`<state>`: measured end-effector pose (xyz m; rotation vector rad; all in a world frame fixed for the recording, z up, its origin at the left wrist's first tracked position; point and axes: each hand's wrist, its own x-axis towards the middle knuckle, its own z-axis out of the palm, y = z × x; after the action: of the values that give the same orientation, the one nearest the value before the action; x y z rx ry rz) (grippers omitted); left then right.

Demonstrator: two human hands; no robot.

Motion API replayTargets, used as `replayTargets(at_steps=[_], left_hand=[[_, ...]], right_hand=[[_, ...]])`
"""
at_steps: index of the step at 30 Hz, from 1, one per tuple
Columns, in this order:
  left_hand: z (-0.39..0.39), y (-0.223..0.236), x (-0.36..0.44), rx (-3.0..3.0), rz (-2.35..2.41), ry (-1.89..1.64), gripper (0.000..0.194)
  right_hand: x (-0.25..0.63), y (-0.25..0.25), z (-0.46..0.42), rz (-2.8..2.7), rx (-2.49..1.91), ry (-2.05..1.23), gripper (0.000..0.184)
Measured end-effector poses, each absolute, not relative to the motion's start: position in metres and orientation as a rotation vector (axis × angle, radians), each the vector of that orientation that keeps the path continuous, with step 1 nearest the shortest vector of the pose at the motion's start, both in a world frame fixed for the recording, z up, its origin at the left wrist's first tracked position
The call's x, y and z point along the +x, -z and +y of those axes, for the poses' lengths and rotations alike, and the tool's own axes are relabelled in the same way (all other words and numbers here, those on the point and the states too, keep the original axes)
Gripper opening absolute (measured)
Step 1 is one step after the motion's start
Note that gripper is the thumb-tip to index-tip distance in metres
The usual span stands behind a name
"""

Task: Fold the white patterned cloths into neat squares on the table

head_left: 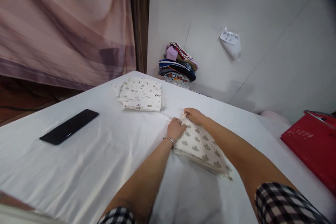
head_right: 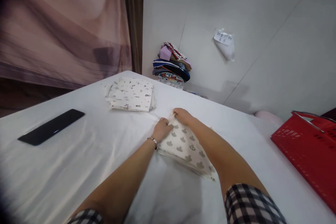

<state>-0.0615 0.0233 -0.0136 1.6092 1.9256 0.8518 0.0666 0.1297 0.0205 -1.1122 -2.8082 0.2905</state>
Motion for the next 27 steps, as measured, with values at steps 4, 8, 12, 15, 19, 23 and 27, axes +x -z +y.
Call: replayTargets(at_steps=[4,8,12,15,19,23,27], left_hand=[[0.020,0.009,-0.061,1.599,1.922,-0.878,0.034],[0.017,0.006,-0.060,1.610,2.003,-0.928,0.025],[0.015,0.006,-0.059,1.559,2.041,-0.901,0.012],[0.016,0.006,-0.058,1.566,2.037,-0.855,0.011],[0.018,0.008,-0.059,1.601,2.043,-0.836,0.012],[0.020,0.010,-0.060,1.619,2.044,-0.839,0.012],[0.020,0.009,-0.060,1.633,2.054,-0.847,0.014]], right_hand=[[0.070,0.002,0.135,-2.647,-1.218,-0.465,0.043],[0.072,0.008,0.133,-2.559,-1.308,-0.464,0.052],[0.072,0.000,0.115,-2.475,-1.389,-0.258,0.049],[0.070,-0.002,0.100,-2.532,-1.379,-0.152,0.041],[0.065,-0.003,0.092,-2.640,-1.421,-0.178,0.039],[0.066,-0.009,0.084,-2.613,-1.467,-0.233,0.043],[0.072,-0.007,0.063,-2.595,-1.451,-0.229,0.051]])
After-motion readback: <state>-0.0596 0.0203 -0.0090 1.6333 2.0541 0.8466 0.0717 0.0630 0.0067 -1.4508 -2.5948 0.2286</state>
